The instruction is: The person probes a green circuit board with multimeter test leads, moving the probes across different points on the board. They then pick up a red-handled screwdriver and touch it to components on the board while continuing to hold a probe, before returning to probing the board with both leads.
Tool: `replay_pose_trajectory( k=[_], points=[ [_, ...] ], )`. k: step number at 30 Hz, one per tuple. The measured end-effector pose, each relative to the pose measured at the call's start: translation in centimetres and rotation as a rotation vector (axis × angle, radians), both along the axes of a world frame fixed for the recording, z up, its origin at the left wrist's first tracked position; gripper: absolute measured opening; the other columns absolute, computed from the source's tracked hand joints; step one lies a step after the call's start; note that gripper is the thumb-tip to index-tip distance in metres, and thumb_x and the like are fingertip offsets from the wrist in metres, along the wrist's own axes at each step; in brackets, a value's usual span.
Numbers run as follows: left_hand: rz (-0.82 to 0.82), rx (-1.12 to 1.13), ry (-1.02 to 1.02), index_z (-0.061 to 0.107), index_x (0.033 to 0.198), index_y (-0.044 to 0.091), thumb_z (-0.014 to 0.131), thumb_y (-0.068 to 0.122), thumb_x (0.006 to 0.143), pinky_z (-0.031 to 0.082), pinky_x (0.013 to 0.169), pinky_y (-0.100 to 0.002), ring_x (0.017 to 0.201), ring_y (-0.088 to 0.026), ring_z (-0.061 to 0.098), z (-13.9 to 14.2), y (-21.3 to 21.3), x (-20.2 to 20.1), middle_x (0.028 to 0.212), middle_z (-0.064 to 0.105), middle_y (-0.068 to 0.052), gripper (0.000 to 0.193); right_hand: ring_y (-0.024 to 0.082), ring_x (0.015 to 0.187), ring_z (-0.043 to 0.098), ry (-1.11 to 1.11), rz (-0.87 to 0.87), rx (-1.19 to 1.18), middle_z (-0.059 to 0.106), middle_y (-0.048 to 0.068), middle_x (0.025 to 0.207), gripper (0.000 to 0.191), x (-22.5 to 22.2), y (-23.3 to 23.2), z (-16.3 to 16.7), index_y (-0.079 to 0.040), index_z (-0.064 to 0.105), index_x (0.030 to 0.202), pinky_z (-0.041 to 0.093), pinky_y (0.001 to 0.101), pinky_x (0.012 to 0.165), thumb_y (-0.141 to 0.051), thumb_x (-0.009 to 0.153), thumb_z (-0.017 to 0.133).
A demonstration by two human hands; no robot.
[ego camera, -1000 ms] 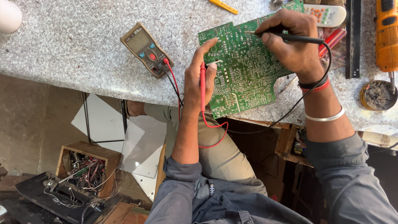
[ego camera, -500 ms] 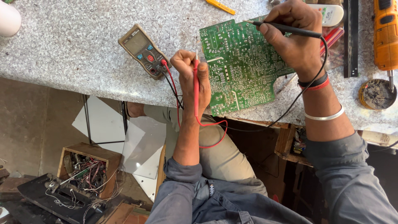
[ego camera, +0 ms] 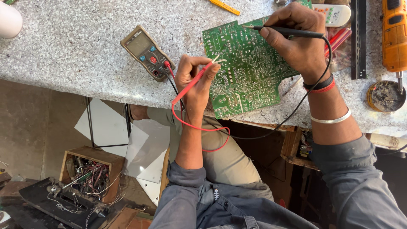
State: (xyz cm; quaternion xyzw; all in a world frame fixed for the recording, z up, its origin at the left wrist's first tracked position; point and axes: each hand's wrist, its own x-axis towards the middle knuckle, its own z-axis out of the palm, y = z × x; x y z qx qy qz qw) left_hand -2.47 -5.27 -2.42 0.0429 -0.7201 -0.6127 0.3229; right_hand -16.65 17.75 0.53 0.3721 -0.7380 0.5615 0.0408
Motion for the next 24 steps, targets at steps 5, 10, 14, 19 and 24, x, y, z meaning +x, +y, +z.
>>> replay_pose_trajectory(
  k=[5, 10, 14, 19, 24],
  points=[
    [-0.03, 0.134, -0.079, 0.073, 0.109, 0.004, 0.086, 0.013, 0.091, 0.041, 0.065, -0.021, 0.072, -0.003, 0.049, -0.4, 0.3, 0.0, 0.084, 0.061, 0.004, 0.024, 0.006, 0.078, 0.065, 0.084, -0.029, 0.095, 0.073, 0.005, 0.091, 0.014, 0.1, -0.1, 0.4, 0.001, 0.073, 0.106, 0.05, 0.0191, 0.069, -0.006, 0.106, 0.085],
    [-0.039, 0.058, -0.035, 0.072, 0.118, 0.005, 0.082, 0.011, 0.095, 0.045, 0.071, -0.021, 0.081, -0.005, 0.051, -0.3, 0.2, -0.1, 0.095, 0.059, 0.003, 0.025, 0.006, 0.079, 0.066, 0.025, -0.036, 0.081, 0.074, 0.005, 0.09, 0.015, 0.3, -0.3, 0.7, 0.0, 0.073, 0.105, 0.052, 0.0198, 0.071, -0.008, 0.105, 0.085],
    [-0.068, 0.071, -0.026, 0.072, 0.125, 0.004, 0.074, 0.009, 0.099, 0.044, 0.074, -0.021, 0.082, -0.005, 0.047, -0.2, 0.2, 0.0, 0.097, 0.054, 0.003, 0.027, 0.007, 0.08, 0.067, 0.029, -0.057, 0.091, 0.074, 0.006, 0.09, 0.016, 0.5, -0.4, 1.0, 0.0, 0.073, 0.105, 0.053, 0.0207, 0.071, -0.01, 0.103, 0.085],
    [-0.124, 0.292, -0.016, 0.063, 0.131, 0.004, 0.068, 0.011, 0.1, 0.045, 0.071, -0.02, 0.082, -0.004, 0.052, -0.7, 0.1, -0.5, 0.1, 0.059, 0.001, 0.033, 0.008, 0.081, 0.067, 0.054, -0.06, 0.107, 0.073, 0.006, 0.092, 0.019, 0.5, -0.7, 1.4, -0.001, 0.072, 0.107, 0.053, 0.0225, 0.071, -0.015, 0.105, 0.086],
    [-0.068, 0.303, 0.041, 0.06, 0.123, 0.003, 0.074, 0.014, 0.101, 0.052, 0.08, -0.022, 0.091, -0.005, 0.059, -1.3, 0.3, -0.8, 0.105, 0.063, 0.0, 0.028, 0.009, 0.084, 0.067, 0.039, -0.075, 0.119, 0.074, 0.006, 0.094, 0.019, 0.8, -0.8, 1.6, -0.001, 0.072, 0.105, 0.053, 0.024, 0.074, -0.015, 0.104, 0.085]
  ],
)
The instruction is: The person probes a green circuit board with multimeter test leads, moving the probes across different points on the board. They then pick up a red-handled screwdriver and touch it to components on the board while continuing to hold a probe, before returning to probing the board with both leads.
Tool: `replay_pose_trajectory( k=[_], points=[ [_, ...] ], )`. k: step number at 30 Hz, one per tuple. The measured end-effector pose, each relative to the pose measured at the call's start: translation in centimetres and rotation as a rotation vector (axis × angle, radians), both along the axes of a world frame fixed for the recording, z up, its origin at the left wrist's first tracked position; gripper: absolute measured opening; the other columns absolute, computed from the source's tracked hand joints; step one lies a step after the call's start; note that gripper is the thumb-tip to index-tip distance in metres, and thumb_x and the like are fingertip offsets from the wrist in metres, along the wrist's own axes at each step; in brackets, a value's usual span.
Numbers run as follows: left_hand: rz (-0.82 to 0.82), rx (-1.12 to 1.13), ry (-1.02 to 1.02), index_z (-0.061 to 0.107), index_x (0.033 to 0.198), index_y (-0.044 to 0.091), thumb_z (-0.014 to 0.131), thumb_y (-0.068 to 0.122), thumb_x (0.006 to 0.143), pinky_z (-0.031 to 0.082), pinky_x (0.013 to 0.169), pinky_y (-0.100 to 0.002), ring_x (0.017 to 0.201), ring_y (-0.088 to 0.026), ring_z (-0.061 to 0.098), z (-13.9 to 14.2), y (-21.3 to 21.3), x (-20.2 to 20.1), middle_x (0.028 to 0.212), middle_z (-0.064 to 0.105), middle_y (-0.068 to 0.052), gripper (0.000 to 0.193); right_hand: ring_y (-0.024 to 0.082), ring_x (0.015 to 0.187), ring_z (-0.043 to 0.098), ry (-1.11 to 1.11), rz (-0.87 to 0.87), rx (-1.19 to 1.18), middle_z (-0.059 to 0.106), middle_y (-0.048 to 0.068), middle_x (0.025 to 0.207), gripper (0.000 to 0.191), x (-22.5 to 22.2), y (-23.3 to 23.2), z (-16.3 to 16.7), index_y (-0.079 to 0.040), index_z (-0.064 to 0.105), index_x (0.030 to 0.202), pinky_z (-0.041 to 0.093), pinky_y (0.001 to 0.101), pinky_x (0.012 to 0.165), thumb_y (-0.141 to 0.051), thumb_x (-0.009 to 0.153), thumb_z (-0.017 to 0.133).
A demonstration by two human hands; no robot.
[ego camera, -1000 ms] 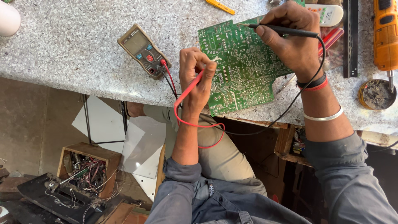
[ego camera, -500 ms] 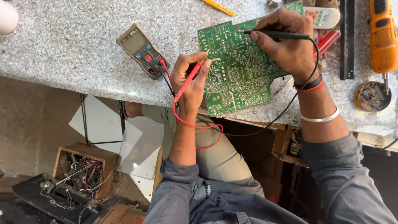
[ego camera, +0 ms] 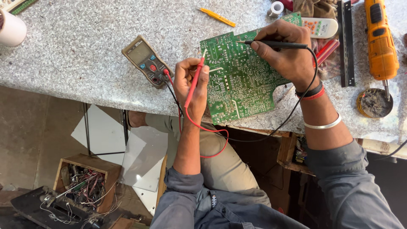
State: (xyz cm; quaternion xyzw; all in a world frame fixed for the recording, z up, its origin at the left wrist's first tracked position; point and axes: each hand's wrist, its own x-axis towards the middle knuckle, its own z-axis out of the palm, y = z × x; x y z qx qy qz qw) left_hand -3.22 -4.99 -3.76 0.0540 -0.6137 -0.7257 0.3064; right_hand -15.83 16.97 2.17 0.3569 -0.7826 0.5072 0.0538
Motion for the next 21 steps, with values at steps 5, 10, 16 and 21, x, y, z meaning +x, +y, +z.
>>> replay_pose_trajectory(
  k=[5, 10, 16, 21],
  points=[
    [-0.03, -0.012, -0.01, 0.068, 0.121, 0.001, 0.078, 0.011, 0.099, 0.051, 0.084, -0.022, 0.092, -0.005, 0.06, 0.4, 0.2, 0.1, 0.106, 0.068, -0.001, 0.026, 0.009, 0.083, 0.067, -0.034, -0.013, 0.007, 0.073, 0.005, 0.092, 0.019, 0.2, -0.2, 0.4, -0.002, 0.072, 0.107, 0.053, 0.0242, 0.073, -0.015, 0.103, 0.085],
    [0.031, -0.222, -0.047, 0.072, 0.12, 0.004, 0.078, 0.016, 0.098, 0.052, 0.079, -0.022, 0.09, -0.007, 0.061, 1.6, 0.1, 0.6, 0.106, 0.069, -0.002, 0.025, 0.009, 0.081, 0.067, -0.035, -0.003, 0.005, 0.074, 0.005, 0.092, 0.02, 0.3, -0.6, 0.9, -0.002, 0.072, 0.105, 0.052, 0.0243, 0.071, -0.016, 0.099, 0.085],
    [0.046, -0.342, -0.016, 0.074, 0.12, 0.004, 0.076, 0.018, 0.1, 0.055, 0.079, -0.025, 0.098, -0.014, 0.063, 2.3, -0.2, 0.4, 0.121, 0.062, -0.008, 0.025, 0.009, 0.079, 0.066, -0.052, -0.01, 0.011, 0.073, 0.005, 0.09, 0.021, 0.4, -0.7, 1.1, -0.002, 0.073, 0.104, 0.052, 0.0242, 0.07, -0.018, 0.097, 0.085],
    [-0.005, -0.328, -0.047, 0.074, 0.115, 0.004, 0.075, 0.02, 0.098, 0.059, 0.08, -0.026, 0.1, -0.016, 0.066, 2.4, -0.1, 0.1, 0.133, 0.058, -0.013, 0.023, 0.009, 0.079, 0.067, -0.032, -0.011, 0.027, 0.073, 0.005, 0.09, 0.021, 0.3, -0.6, 1.0, -0.002, 0.073, 0.103, 0.052, 0.0248, 0.07, -0.019, 0.097, 0.085]
  ],
)
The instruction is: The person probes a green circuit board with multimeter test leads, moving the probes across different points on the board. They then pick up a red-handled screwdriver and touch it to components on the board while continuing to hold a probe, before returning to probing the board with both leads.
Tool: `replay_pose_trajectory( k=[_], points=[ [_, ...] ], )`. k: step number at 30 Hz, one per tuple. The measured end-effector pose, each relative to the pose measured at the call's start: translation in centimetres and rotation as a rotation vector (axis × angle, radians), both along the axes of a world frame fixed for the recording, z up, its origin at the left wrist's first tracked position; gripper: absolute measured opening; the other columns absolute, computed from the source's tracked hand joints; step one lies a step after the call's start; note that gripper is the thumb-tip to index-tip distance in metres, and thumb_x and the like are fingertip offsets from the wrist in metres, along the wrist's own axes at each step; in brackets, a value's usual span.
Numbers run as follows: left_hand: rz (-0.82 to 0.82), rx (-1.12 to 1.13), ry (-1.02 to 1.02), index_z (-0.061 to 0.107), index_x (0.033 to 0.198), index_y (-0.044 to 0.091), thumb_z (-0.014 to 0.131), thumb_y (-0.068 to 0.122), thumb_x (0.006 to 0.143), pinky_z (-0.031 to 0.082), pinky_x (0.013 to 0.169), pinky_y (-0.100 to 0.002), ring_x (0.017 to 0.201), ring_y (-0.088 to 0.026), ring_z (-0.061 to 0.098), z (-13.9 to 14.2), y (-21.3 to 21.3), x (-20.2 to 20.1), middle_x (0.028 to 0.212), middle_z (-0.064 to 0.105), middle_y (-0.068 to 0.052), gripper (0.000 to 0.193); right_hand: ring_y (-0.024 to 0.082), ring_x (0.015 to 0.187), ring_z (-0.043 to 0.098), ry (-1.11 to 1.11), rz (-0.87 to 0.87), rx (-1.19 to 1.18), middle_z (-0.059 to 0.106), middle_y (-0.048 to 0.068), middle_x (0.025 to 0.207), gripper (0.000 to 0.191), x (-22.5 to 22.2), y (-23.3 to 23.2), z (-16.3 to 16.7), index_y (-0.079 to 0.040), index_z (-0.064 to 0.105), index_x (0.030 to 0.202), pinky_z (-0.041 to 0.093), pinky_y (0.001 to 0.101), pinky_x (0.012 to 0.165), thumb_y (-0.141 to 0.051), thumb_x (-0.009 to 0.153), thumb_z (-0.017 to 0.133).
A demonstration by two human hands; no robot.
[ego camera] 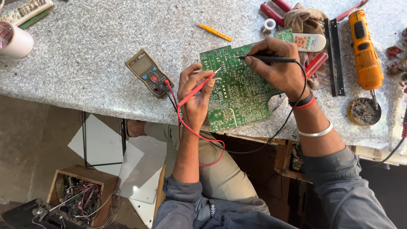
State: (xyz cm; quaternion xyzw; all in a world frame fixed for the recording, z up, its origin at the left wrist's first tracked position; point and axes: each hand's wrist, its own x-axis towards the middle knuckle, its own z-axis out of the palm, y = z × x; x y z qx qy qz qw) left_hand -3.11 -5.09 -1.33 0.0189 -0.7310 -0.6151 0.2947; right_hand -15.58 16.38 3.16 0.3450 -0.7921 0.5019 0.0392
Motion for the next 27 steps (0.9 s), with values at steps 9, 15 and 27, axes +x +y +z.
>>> replay_pose_trajectory(
  k=[9, 15, 27],
  points=[
    [0.012, -0.08, -0.012, 0.075, 0.114, 0.004, 0.074, 0.026, 0.1, 0.061, 0.09, -0.031, 0.115, -0.021, 0.07, -0.3, -0.3, -0.2, 0.146, 0.058, -0.02, 0.026, 0.009, 0.073, 0.067, -0.013, 0.209, -0.022, 0.074, 0.004, 0.088, 0.02, -0.1, 0.4, 0.2, -0.005, 0.072, 0.098, 0.05, 0.0251, 0.061, -0.021, 0.094, 0.083],
    [0.005, -0.062, -0.029, 0.075, 0.112, 0.004, 0.073, 0.029, 0.099, 0.062, 0.088, -0.03, 0.112, -0.021, 0.072, 0.0, -0.3, -0.2, 0.147, 0.056, -0.021, 0.029, 0.01, 0.071, 0.069, 0.014, 0.24, 0.016, 0.074, 0.005, 0.086, 0.021, 0.1, 0.2, 0.9, -0.005, 0.072, 0.098, 0.05, 0.0252, 0.06, -0.022, 0.093, 0.084],
    [0.01, -0.12, -0.005, 0.075, 0.113, 0.004, 0.072, 0.029, 0.102, 0.06, 0.093, -0.032, 0.127, -0.027, 0.066, 0.2, -0.3, 0.0, 0.144, 0.058, -0.021, 0.027, 0.01, 0.072, 0.07, -0.01, 0.224, 0.072, 0.075, 0.005, 0.086, 0.023, 0.1, -0.2, 1.0, -0.006, 0.076, 0.111, 0.05, 0.0254, 0.06, -0.024, 0.097, 0.078]
  ],
)
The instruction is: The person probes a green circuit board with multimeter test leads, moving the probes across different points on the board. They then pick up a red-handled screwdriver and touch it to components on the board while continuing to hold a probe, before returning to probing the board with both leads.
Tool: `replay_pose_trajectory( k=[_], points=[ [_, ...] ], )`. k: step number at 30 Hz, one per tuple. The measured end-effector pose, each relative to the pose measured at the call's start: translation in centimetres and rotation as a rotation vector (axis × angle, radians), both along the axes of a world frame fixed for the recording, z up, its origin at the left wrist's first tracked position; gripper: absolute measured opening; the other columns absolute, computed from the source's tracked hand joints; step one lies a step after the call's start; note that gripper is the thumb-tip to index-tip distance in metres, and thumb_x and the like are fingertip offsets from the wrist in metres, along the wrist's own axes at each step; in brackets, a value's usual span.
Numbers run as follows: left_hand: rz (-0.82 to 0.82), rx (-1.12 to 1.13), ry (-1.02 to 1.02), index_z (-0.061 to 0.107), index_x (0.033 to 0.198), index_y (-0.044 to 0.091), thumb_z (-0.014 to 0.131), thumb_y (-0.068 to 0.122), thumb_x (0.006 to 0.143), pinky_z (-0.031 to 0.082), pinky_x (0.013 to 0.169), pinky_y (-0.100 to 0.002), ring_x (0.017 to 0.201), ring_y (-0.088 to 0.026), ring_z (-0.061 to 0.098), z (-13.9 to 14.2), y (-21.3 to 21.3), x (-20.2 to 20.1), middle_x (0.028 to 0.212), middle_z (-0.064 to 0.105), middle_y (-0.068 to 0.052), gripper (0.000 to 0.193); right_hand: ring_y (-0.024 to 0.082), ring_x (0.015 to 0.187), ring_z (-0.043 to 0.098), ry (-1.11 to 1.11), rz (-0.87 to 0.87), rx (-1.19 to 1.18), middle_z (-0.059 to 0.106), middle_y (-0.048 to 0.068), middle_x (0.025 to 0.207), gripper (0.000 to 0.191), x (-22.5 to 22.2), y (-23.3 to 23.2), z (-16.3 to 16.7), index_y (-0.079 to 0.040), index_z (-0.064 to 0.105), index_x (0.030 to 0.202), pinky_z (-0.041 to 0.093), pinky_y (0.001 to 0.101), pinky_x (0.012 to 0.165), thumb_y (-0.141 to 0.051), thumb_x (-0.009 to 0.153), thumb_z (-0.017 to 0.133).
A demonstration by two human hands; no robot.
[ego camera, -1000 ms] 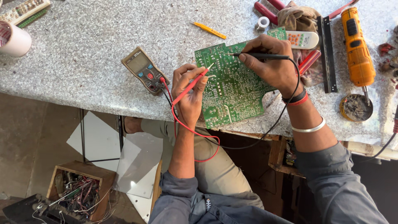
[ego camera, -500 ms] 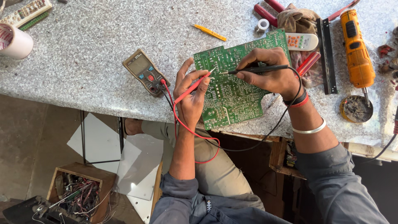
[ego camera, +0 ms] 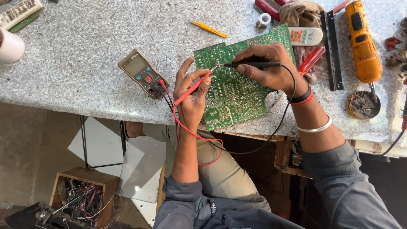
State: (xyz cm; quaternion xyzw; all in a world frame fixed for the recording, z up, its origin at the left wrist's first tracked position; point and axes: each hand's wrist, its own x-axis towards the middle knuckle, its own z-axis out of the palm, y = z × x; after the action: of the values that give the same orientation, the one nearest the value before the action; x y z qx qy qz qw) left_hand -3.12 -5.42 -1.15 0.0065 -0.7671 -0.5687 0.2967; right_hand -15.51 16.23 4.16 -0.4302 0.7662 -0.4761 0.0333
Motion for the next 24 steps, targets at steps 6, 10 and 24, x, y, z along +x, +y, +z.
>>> replay_pose_trajectory(
  k=[6, 10, 24],
  points=[
    [0.012, 0.015, -0.006, 0.074, 0.113, 0.005, 0.073, 0.028, 0.102, 0.059, 0.094, -0.034, 0.133, -0.027, 0.061, -0.2, 0.2, 0.1, 0.136, 0.062, -0.016, 0.025, 0.012, 0.066, 0.067, -0.002, 0.043, 0.016, 0.074, 0.005, 0.084, 0.022, -0.1, 0.2, -0.2, -0.006, 0.077, 0.107, 0.048, 0.0266, 0.056, -0.024, 0.095, 0.077],
    [0.023, 0.103, -0.073, 0.073, 0.113, 0.006, 0.072, 0.029, 0.099, 0.059, 0.089, -0.033, 0.116, -0.022, 0.067, 0.1, 0.2, 0.2, 0.136, 0.059, -0.015, 0.026, 0.013, 0.07, 0.068, 0.006, 0.146, -0.014, 0.074, 0.006, 0.087, 0.021, -0.4, 0.5, -0.2, -0.006, 0.077, 0.104, 0.05, 0.0272, 0.059, -0.025, 0.094, 0.077],
    [0.064, 0.012, -0.034, 0.074, 0.116, 0.005, 0.072, 0.025, 0.103, 0.054, 0.101, -0.036, 0.13, -0.027, 0.06, -0.3, -0.1, 0.2, 0.134, 0.061, -0.014, 0.024, 0.011, 0.057, 0.056, 0.049, 0.145, 0.013, 0.065, 0.004, 0.074, 0.026, -0.9, 0.7, -1.3, -0.005, 0.078, 0.103, 0.039, 0.027, 0.048, -0.03, 0.096, 0.078]
  ],
)
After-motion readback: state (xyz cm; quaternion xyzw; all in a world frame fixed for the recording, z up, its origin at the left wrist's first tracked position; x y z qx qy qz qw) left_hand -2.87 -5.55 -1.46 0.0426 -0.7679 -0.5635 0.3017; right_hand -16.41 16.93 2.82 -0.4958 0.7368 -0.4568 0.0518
